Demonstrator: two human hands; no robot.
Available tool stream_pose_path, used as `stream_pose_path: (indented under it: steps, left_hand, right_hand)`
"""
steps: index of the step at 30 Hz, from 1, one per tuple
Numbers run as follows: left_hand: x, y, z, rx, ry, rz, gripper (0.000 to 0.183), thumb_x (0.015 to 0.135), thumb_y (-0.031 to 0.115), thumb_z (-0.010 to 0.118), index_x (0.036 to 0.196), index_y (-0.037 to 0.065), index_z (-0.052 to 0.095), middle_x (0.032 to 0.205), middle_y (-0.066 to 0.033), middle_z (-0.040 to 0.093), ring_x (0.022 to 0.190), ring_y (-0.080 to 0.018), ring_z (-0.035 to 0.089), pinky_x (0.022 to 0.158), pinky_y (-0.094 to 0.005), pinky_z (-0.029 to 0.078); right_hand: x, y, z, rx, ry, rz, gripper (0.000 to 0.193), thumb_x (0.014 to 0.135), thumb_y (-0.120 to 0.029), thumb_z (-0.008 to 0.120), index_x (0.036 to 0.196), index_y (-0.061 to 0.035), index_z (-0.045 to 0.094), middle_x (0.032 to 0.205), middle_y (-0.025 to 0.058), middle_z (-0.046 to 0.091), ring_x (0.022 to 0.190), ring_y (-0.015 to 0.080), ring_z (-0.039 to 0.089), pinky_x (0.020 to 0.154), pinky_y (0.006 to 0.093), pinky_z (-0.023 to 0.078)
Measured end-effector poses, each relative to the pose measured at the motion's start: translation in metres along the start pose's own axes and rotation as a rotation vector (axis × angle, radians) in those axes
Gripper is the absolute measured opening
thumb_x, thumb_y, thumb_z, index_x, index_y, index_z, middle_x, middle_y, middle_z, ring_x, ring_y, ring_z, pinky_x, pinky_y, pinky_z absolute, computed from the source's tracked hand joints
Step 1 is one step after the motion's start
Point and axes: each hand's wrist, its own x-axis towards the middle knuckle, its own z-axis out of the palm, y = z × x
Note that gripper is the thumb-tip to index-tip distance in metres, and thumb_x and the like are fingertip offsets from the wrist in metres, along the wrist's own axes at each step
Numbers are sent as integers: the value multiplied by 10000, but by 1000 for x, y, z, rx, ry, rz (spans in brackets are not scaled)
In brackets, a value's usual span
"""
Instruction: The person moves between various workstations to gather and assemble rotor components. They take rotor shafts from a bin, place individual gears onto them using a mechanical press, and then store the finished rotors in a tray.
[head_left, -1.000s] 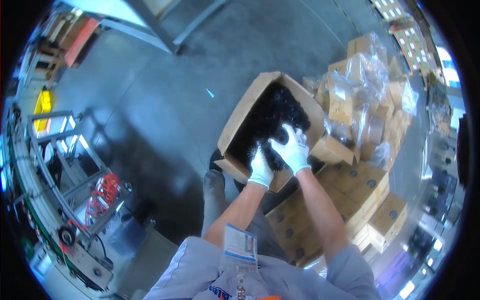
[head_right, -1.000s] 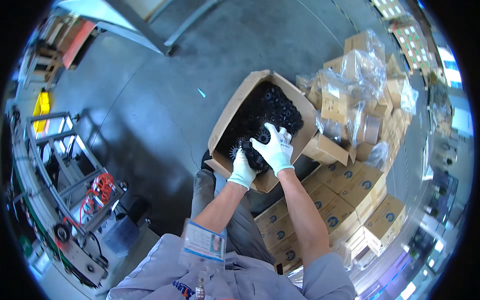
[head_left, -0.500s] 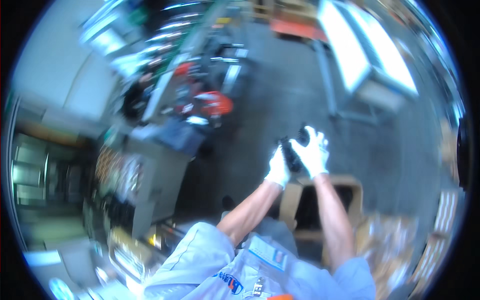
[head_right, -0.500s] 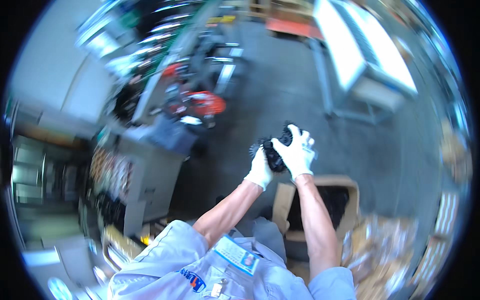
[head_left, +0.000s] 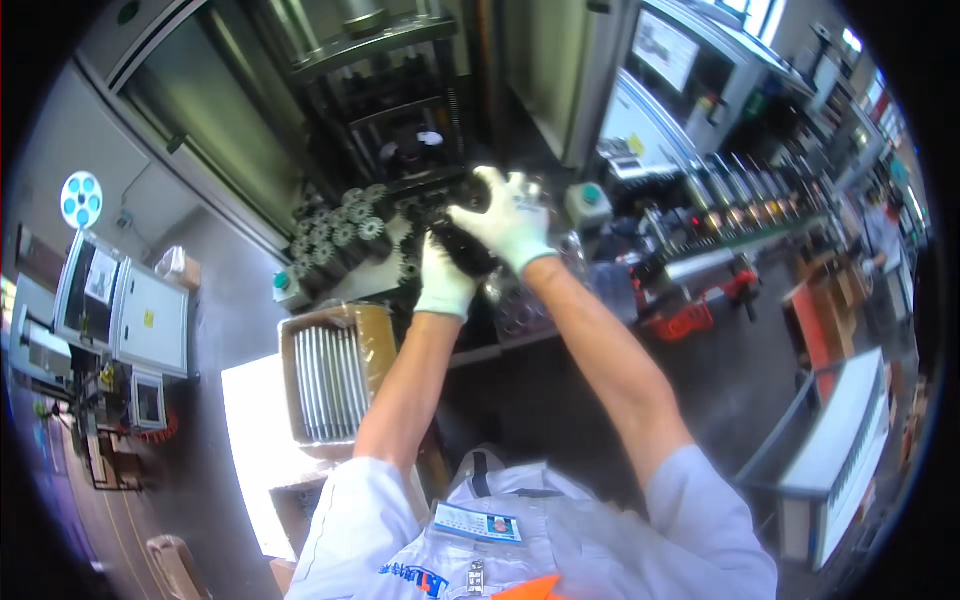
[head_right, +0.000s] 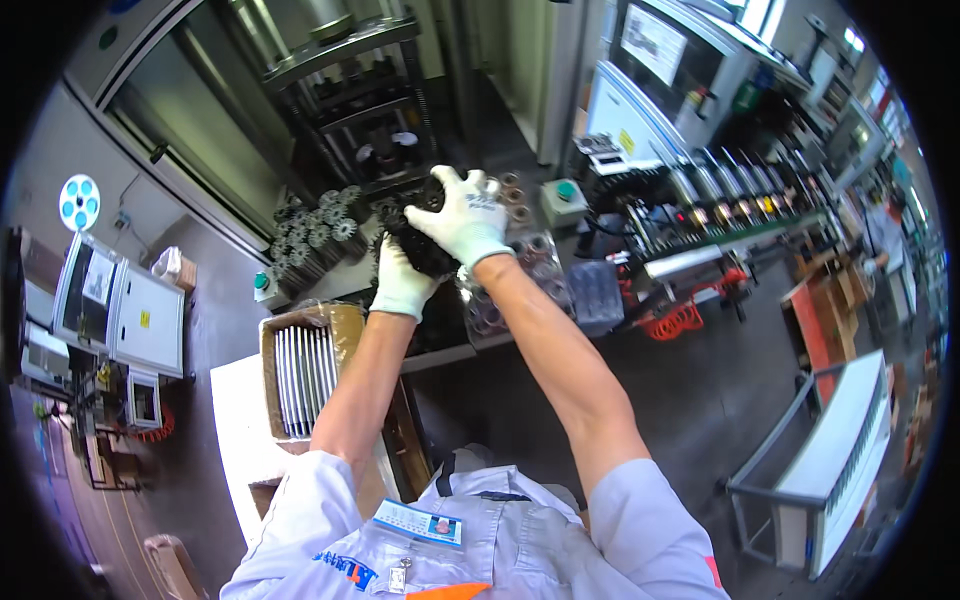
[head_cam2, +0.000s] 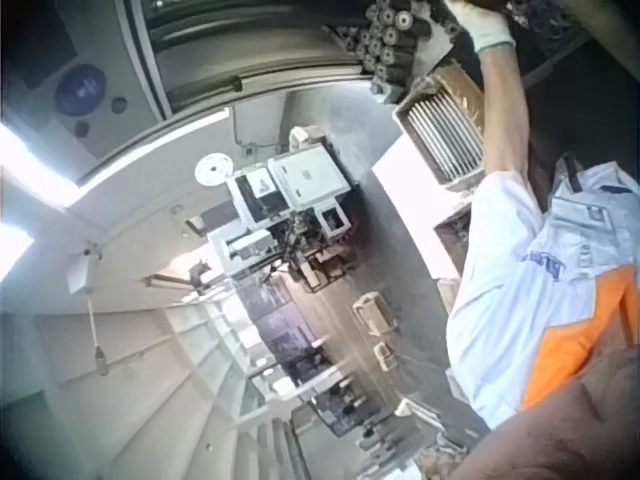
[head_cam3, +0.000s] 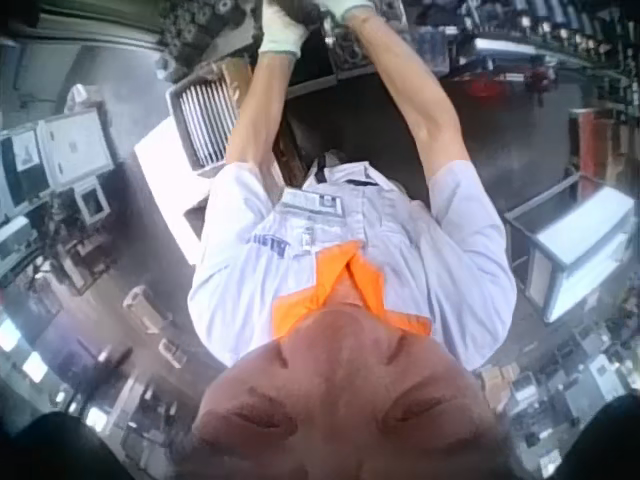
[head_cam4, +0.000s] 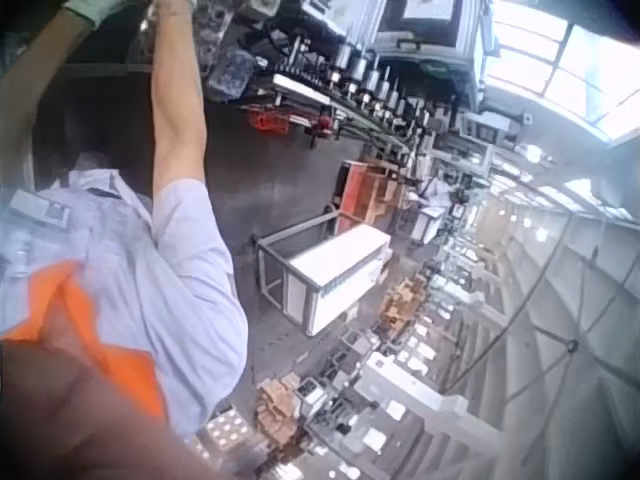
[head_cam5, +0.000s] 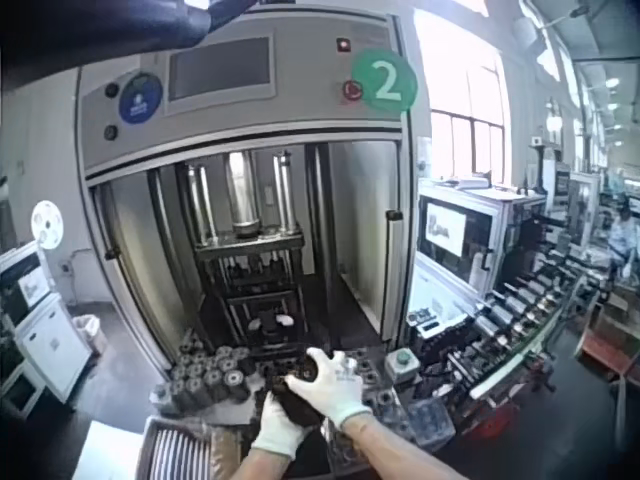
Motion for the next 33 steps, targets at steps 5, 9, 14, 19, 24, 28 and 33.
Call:
stream_pose_path:
  steps: [5, 9, 14, 19, 24, 28, 33]
  left_hand:
    - [25, 60, -39, 115, 360, 128, 432, 973, 506, 522, 1200, 179, 690, 1189, -34, 715, 1092, -267, 662, 964, -527, 520]
    - [35, 66, -52, 269, 441, 344, 262, 944, 201, 701, 1145, 33, 683, 1056, -69, 712, 941, -183, 675, 813, -336, 576]
    - [19, 73, -52, 732, 485, 410, 348, 897, 198, 767, 1160, -11, 675, 1043, -60, 713, 934, -170, 669, 857, -312, 551]
    - [3, 78, -32, 1871, 782, 439, 859, 820, 481, 792, 1439, -28, 483, 1379, -218, 577, 1225, -319, 598, 1035, -390, 475]
    - [-5, 89, -40, 2047, 681, 421, 880, 815, 522, 761, 1469, 20, 454, 1429, -271, 501, 1303, -403, 531, 1063, -429, 458]
    - [-7, 96, -39, 2110, 625, 455, 780, 842, 501, 745, 1419, 30, 516, 1426, -267, 504, 1267, -418, 555, 1041, -435, 473]
    - [-7, 91, -21, 2426, 552, 886, 575, 829, 326, 776, 1314, 73, 599, 1345, -191, 572, 1114, -373, 630, 912, -470, 518]
  right_hand:
    - [56, -10, 96, 102, -171, -69, 807, 720, -610, 773, 1395, -232, 545, 1350, 201, 529, 1270, 425, 499, 1005, 524, 472]
    - [89, 17, 126, 275, -370, -32, 830, 746, -644, 756, 1400, -176, 551, 1426, 216, 482, 1302, 411, 522, 1055, 489, 451]
    - [111, 38, 142, 221, -563, -116, 901, 769, -733, 680, 1451, -165, 532, 1590, 201, 321, 1385, 411, 454, 1141, 474, 385]
    - [131, 31, 123, -110, -664, -355, 657, 934, -676, 501, 1413, -235, 590, 1589, 200, 330, 1393, 387, 447, 1130, 453, 398]
    - [139, 56, 145, 66, -427, -657, 255, 914, -388, 657, 1015, -187, 778, 1139, 61, 631, 1149, 278, 599, 924, 450, 508]
    - [158, 57, 154, 117, -374, -742, 189, 861, -361, 717, 938, -194, 763, 979, 37, 659, 941, 257, 677, 822, 428, 533]
    - [177, 39, 140, 78, -431, -820, 293, 819, -319, 770, 1017, -125, 676, 909, 108, 690, 890, 320, 677, 778, 444, 525]
